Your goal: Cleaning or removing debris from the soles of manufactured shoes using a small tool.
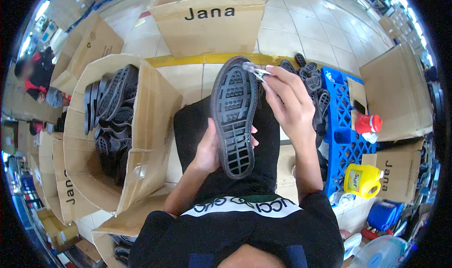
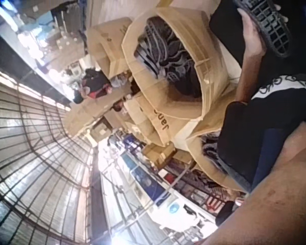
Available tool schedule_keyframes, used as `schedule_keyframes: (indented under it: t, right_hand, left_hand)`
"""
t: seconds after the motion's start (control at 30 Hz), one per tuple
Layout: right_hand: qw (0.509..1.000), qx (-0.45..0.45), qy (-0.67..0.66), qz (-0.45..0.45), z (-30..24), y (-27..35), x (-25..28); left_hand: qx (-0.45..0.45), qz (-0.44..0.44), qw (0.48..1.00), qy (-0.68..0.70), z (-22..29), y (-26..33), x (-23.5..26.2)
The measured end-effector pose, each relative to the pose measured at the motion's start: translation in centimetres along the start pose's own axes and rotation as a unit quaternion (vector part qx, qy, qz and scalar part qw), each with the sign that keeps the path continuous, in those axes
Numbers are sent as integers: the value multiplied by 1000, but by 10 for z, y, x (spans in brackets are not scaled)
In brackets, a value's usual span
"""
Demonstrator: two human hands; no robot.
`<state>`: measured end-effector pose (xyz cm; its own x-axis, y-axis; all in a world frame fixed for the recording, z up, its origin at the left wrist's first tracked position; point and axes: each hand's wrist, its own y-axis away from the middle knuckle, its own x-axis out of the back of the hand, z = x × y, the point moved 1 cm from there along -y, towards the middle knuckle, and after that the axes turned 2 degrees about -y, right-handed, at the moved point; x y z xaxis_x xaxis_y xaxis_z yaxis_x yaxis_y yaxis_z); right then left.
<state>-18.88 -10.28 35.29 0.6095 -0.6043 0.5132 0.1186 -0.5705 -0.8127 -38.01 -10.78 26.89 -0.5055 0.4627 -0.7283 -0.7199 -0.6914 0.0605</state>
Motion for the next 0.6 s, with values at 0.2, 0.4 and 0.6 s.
schedule_keyframes:
  t: [0.2,0.4,0.6]
  right_hand:
    - [909,-314,-187,199,34,62,31]
    - [842,-427,-146,296,48,183,89]
    - [741,-626,121,213,43,439,146]
  left_hand:
    - [6,-34,999,0,-7,2,18]
    - [16,73,997,-10,-21,21,27]
    - [68,76,994,-51,-54,10,49]
